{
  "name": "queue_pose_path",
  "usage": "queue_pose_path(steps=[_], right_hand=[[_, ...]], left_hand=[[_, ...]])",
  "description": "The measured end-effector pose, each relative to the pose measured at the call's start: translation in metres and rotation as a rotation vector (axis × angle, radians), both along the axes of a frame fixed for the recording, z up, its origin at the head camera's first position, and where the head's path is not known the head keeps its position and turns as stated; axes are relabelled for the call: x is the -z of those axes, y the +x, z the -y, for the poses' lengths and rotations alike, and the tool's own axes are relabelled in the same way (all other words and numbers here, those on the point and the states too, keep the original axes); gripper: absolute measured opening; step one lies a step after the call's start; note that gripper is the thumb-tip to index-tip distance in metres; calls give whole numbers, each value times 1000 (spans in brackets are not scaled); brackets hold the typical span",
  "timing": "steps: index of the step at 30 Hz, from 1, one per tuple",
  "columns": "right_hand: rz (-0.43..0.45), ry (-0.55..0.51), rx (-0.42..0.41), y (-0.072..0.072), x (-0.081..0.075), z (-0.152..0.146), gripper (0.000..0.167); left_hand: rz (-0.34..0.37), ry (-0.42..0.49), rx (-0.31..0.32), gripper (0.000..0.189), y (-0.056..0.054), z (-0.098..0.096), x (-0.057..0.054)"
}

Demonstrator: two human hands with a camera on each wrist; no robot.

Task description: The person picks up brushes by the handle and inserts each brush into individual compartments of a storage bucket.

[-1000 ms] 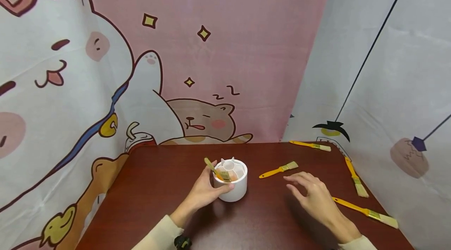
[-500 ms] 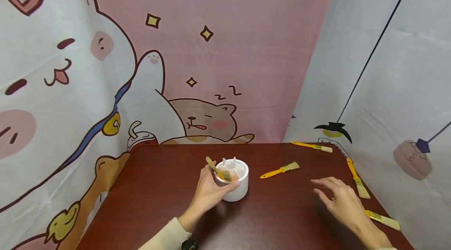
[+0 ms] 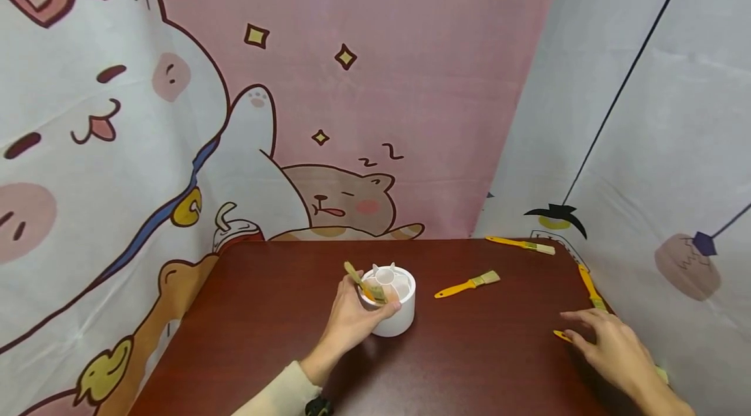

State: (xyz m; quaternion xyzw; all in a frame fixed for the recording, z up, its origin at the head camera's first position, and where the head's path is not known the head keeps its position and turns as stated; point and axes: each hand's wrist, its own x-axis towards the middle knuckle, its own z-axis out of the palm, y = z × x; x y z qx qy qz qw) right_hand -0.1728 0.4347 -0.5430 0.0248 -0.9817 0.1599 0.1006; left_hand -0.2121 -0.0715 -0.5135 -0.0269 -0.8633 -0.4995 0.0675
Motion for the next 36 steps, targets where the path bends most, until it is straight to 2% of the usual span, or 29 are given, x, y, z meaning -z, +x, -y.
queue_pose_path(steps=[10,17,28,36], right_hand=[[118,57,-22,-4,11,-38,33],[259,67,-16,-7,16,-54,34],[232,69,-51,-10,14,-52,15],[237,41,-92,-17,13,-37,12]], left_hand=[[21,46,54,103,-3,8,2],[60,80,115,102,-6,15,4],[118,119,194,102,-13,25,3],[157,92,210,102,-17,30,5]])
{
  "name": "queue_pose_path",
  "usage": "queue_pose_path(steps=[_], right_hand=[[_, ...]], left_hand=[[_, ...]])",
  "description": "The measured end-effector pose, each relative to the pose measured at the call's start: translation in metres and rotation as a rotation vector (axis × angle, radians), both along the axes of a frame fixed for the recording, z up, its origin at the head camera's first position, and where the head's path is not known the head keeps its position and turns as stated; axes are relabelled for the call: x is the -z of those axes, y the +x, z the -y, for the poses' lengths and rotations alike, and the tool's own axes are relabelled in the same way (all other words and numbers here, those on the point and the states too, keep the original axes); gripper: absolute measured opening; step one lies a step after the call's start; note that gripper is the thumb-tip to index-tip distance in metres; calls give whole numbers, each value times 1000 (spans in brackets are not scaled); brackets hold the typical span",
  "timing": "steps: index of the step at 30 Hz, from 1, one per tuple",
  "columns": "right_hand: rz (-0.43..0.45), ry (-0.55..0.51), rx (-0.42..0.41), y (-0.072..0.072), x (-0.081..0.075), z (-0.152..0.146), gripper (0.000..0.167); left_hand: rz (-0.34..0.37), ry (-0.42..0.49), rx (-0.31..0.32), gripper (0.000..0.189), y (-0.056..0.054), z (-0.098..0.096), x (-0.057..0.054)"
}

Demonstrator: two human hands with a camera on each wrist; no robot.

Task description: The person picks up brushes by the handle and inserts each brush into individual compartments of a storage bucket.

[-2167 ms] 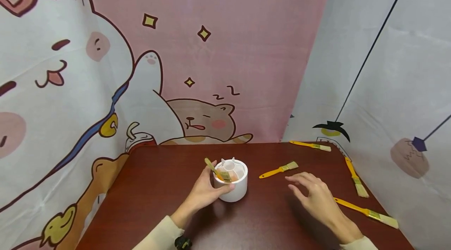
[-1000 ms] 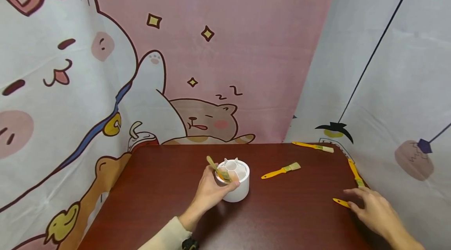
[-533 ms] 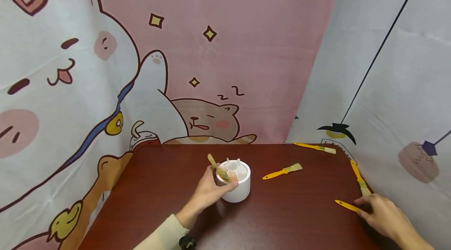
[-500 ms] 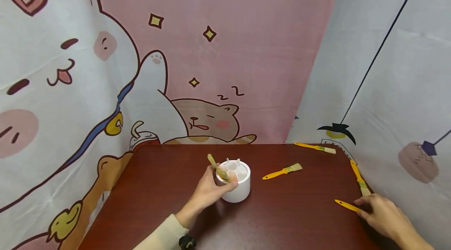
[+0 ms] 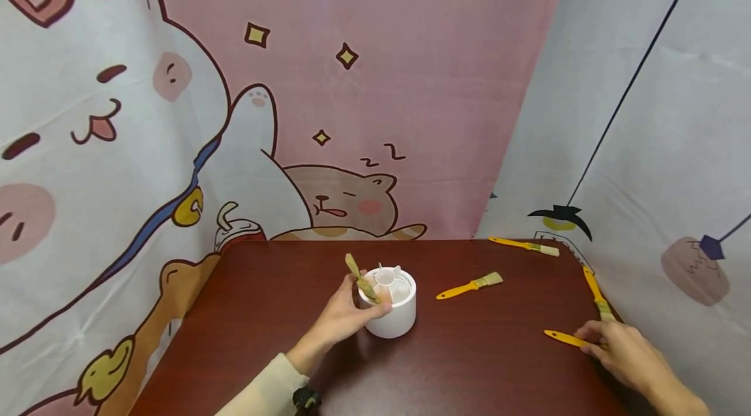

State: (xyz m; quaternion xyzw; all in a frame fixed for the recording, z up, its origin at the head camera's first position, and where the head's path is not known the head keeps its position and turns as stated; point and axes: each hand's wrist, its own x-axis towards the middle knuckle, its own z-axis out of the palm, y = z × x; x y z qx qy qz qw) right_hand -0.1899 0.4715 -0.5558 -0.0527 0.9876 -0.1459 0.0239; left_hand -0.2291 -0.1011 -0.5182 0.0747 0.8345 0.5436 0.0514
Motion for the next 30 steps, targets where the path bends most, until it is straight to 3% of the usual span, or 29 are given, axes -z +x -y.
queue_pose_path(steps=[3,15,24,30], right_hand=[[-13,3,-18,-2,1,8,13],[-205,50,-104,-12,5,32,20],[-145,50,-50,-4,2,8,20],[-126,30,-52,-7,3,4,17]], left_hand=[[6,3,16,101,0,1,0],[35,23,64,100,-4,4,-3],[55,52,89,101,-4,5,-5],[45,67,91,98,-5,7,-3]])
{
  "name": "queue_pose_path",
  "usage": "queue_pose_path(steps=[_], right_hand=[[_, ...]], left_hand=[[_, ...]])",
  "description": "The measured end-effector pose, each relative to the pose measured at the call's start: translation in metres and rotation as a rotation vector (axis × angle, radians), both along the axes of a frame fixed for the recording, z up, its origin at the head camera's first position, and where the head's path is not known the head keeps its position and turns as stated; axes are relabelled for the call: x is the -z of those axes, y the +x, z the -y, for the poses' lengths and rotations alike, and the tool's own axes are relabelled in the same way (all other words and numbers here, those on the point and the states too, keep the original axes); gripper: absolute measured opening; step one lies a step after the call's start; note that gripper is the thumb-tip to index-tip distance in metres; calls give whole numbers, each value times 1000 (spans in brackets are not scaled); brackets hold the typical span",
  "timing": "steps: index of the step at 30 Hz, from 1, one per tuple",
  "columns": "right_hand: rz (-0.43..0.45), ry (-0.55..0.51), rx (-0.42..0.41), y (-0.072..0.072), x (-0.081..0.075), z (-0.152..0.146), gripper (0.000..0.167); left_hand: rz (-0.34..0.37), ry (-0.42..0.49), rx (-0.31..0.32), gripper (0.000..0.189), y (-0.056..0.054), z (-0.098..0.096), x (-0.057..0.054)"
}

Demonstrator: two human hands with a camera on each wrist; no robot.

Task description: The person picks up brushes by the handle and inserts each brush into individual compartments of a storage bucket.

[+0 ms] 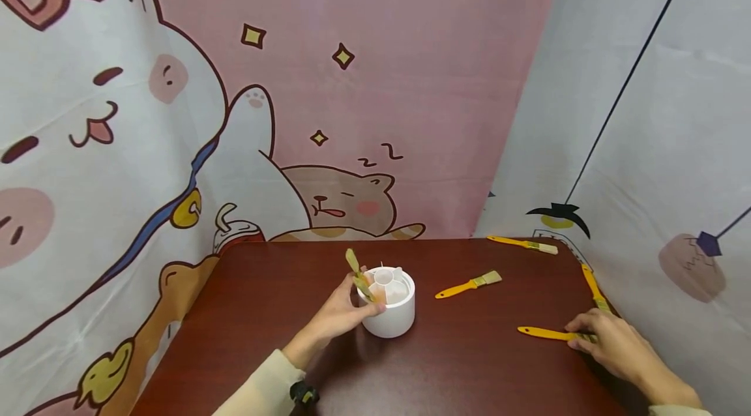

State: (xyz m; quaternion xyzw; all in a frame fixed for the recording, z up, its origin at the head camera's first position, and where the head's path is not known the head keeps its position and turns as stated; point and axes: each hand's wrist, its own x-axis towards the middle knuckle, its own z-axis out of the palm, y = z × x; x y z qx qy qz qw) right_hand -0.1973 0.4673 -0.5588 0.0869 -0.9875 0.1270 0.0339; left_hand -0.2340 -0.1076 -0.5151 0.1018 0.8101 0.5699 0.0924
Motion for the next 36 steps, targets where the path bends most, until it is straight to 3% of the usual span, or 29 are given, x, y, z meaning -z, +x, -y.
queue_pose_path(steps=[3,8,14,20,26,36], right_hand=[[34,-8,5,-1,0,0,19],[80,-8,1,-5,0,3,22],[79,-11,11,-6,-1,6,25],[53,-18,14,-5,-2,7,27],[38,-52,5,-4,1,9,29],[-8,-101,-1,-4,2,19,27]], left_hand=[[-7,-8,-19,96,1,-2,0],[-44,-54,-110,106,7,-8,1],[-131,-88,-228,113,16,-18,0],[-173,-140,-313,118,21,-28,-3],[-185,-153,-339,111,20,-33,-2],[-187,-137,-320,91,20,-31,-3]])
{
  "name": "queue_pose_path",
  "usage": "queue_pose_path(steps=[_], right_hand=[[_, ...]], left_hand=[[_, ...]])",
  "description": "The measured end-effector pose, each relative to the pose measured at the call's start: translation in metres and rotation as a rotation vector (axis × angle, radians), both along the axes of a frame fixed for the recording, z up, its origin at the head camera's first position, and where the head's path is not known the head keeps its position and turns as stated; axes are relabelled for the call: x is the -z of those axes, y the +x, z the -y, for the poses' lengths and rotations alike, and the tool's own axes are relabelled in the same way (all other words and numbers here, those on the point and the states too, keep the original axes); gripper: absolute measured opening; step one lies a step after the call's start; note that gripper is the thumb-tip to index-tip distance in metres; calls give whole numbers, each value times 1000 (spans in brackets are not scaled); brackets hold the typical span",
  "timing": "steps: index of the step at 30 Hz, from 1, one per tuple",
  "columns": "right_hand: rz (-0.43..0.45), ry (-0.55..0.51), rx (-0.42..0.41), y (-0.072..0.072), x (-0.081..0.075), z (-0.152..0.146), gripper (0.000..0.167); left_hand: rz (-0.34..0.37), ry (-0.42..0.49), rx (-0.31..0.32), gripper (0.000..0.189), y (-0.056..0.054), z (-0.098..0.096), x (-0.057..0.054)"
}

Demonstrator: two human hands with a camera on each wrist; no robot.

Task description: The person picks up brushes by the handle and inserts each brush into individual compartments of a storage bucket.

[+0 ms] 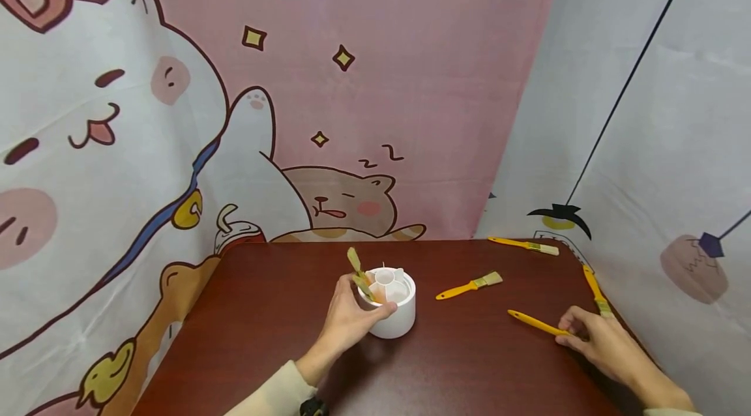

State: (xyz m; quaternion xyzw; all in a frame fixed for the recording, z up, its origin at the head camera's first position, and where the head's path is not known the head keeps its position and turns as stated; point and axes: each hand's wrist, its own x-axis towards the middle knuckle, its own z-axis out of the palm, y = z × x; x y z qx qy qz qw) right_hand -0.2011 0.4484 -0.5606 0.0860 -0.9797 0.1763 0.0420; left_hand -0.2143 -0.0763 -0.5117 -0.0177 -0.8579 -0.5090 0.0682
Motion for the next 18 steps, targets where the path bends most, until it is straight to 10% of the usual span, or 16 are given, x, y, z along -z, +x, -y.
queue_pose_path(steps=[18], right_hand=[[-190,-131,87,4,-11,33,27]], left_hand=[[75,59,103,89,-3,13,0]])
